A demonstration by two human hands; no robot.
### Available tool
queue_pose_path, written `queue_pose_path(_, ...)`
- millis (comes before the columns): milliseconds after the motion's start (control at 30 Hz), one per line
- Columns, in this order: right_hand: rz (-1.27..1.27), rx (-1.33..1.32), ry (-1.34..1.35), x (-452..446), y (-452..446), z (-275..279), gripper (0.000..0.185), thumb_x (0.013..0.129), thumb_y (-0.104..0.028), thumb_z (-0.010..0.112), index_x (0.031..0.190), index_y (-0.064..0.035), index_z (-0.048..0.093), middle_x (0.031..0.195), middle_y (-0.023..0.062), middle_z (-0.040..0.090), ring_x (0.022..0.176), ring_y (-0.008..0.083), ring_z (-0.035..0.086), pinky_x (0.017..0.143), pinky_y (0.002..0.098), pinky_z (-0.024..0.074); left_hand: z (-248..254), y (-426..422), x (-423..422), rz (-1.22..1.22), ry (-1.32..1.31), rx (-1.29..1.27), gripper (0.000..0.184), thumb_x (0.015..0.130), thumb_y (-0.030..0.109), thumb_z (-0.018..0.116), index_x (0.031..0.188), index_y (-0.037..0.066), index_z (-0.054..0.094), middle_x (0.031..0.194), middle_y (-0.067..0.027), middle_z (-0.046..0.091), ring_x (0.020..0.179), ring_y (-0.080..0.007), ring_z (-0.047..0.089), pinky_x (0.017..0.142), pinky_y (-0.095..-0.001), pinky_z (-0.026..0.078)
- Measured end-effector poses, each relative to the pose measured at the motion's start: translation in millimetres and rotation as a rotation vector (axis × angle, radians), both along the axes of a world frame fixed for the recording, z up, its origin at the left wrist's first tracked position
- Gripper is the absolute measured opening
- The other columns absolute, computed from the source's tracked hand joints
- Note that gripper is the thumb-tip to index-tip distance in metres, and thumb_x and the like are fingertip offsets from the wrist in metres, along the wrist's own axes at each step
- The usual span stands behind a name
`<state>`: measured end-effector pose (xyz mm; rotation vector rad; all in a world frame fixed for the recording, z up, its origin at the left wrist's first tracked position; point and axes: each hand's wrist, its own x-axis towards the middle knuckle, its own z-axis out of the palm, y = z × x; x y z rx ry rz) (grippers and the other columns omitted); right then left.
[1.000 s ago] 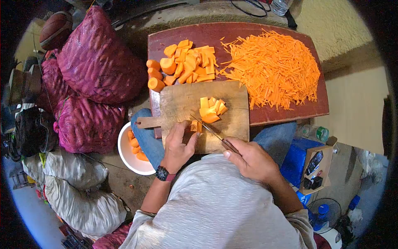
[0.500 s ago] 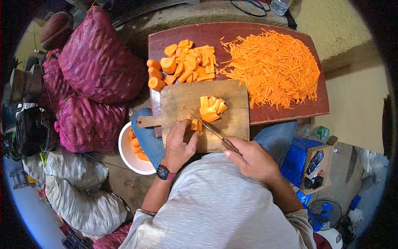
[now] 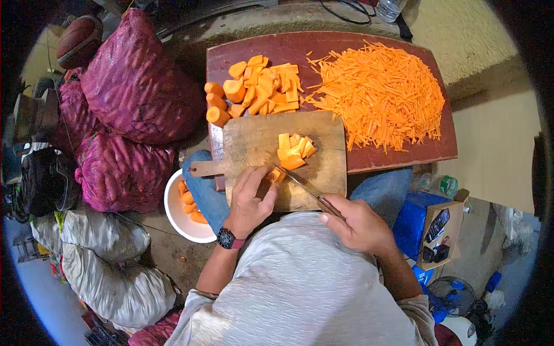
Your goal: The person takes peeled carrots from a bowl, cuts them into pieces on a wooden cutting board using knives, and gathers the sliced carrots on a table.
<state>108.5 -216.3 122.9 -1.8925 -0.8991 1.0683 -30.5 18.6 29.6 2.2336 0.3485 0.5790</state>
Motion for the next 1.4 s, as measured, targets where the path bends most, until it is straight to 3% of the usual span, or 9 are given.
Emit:
queue_pose_path(567,-0.026,-0.04,-0.003,-3,0,-2,0.026,0.107,-0.022,0.068,0.12,-0.0004,0.062,0.087,0.0236,0.066,0.078,0.0392,0.069,0.072,0.0455,0.0531,-7,-1,-4,0.032,0.033,-0.003,0.035,0.084,-0.001,0.084,0.113,-0.003,0.065,0.103,-0.0215,0.07,0.094,-0.0405,0.071,0.082,-0.0449,0.058)
queue_pose_path(933,-0.027,-0.021,-0.016,-6,0,-4,0.028,0.107,-0.021,0.068,0.125,-0.0005,0.063,0.091,0.0246,0.069,0.082,0.0413,0.072,0.072,0.0462,0.0543,-20,-2,-4,0.028,0.065,0.005,0.04,0.082,0.002,0.085,0.116,-0.003,0.065,0.109,-0.0231,0.068,0.103,-0.043,0.067,0.091,-0.0485,0.055)
queue_pose_path(1400,-0.023,-0.004,-0.017,-6,-3,-7,0.031,0.107,-0.022,0.068,0.127,0.0003,0.063,0.093,0.0264,0.07,0.085,0.0449,0.072,0.074,0.0476,0.0552,-20,-2,-4,0.021,0.046,0.017,0.039,0.081,0.0,0.084,0.115,-0.004,0.065,0.108,-0.023,0.067,0.101,-0.0435,0.067,0.09,-0.0478,0.055)
